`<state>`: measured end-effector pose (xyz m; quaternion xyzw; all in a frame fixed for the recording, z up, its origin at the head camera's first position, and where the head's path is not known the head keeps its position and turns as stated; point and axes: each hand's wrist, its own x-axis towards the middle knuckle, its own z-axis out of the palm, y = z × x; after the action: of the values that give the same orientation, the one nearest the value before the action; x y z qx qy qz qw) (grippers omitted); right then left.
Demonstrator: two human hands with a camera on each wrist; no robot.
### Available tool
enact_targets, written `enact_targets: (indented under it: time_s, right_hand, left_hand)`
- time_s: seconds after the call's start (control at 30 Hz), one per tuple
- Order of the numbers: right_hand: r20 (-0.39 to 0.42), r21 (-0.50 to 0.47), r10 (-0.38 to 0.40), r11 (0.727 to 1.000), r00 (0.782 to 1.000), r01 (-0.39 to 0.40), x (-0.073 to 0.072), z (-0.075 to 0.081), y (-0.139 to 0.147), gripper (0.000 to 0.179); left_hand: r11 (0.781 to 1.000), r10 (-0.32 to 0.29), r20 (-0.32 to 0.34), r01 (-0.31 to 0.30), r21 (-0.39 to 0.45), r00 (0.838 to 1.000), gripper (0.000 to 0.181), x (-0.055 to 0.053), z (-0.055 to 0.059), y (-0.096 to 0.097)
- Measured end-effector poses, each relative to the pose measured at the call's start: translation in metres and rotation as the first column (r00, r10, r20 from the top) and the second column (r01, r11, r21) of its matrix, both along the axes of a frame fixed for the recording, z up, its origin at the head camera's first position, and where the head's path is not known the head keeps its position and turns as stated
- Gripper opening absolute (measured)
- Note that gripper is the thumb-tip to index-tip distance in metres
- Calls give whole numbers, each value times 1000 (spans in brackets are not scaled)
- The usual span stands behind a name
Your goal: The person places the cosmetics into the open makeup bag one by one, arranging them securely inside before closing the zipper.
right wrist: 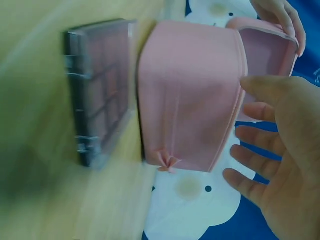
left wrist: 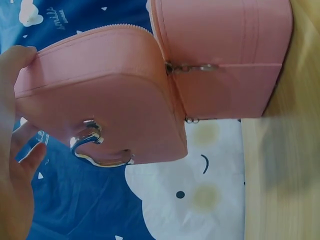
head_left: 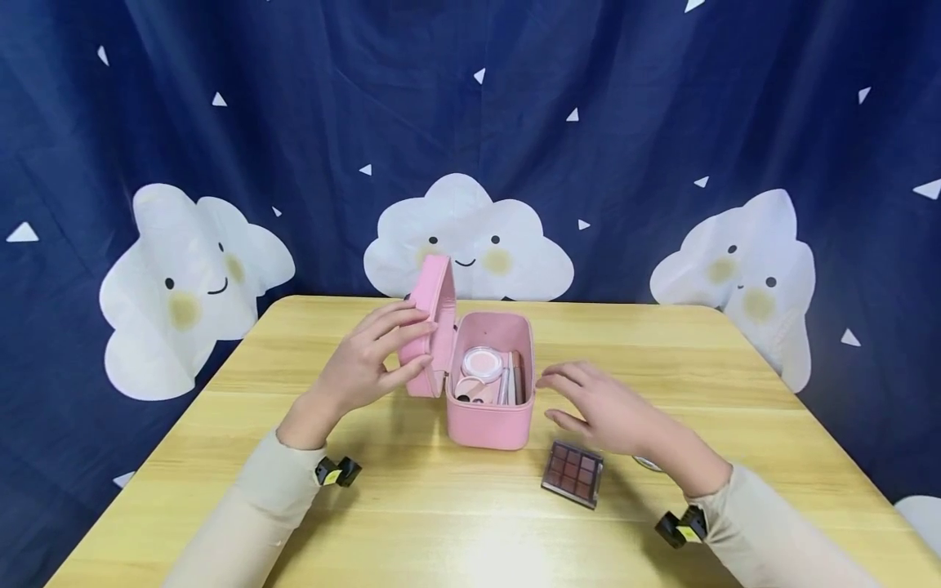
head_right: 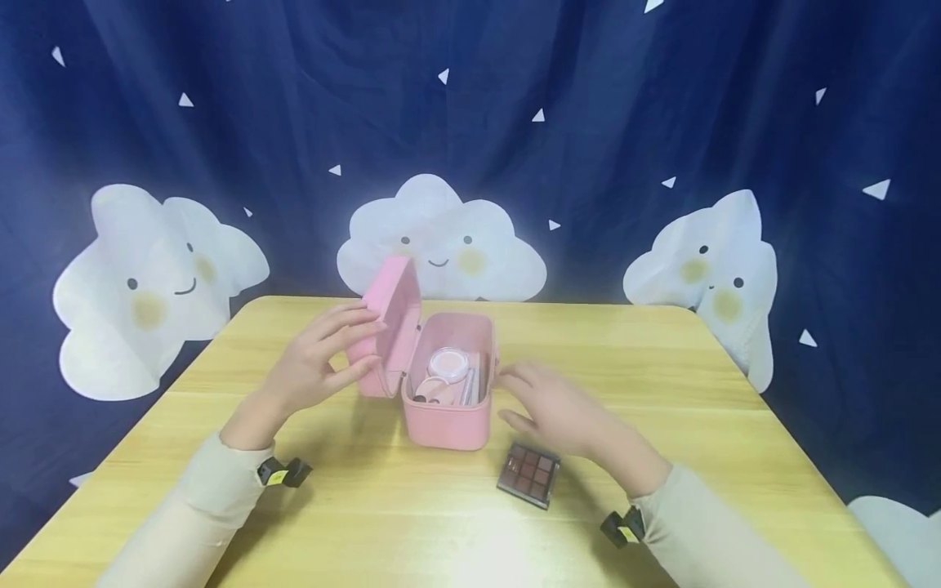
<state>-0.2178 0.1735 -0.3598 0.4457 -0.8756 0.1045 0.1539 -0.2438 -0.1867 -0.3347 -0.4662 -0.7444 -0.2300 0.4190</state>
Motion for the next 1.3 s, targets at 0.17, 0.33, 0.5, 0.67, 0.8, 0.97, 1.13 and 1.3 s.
enact_targets:
  time_s: [0.17, 0.33, 0.5, 0.67, 0.8, 0.97, 1.13, 1.3]
  right_hand:
    - [44, 56, -22, 998, 999, 19, 13, -11, 8, 46]
    - [72, 98, -3, 995, 997, -4, 21, -21, 12, 54]
    - [135, 148, -14, 989, 991, -6, 25, -34, 15, 62]
    - [164, 195, -38, 981, 986, 6, 29, -44, 17, 68]
    - [173, 232, -59, 972, 983, 18, 32, -48, 17, 70]
    - [186, 262, -64, 965, 980, 14, 36, -52, 16, 69]
    - [165, 250, -42, 968, 985, -1, 37, -55, 17, 60]
    - [126, 233, -23, 972, 992, -7, 37, -56, 15, 50]
  left_hand:
    - [1000, 23, -5, -23, 0, 1000, 39, 2, -2, -8]
    - [1000, 23, 0, -23, 2, 1000, 39, 2, 2, -9]
    - [1000, 26, 15, -26, 2, 1000, 39, 2, 4, -7]
    - [999, 31, 24, -31, 7, 999, 40, 3, 3, -7]
    - [999, 33, 28, -34, 26, 999, 40, 4, -1, -7]
    - [999, 27, 26, -28, 40, 999, 40, 3, -4, -9]
    - [999, 19, 27, -20, 46, 999, 40, 3, -4, -8]
    - [999, 15, 30, -16, 48, 999, 40, 3, -2, -7]
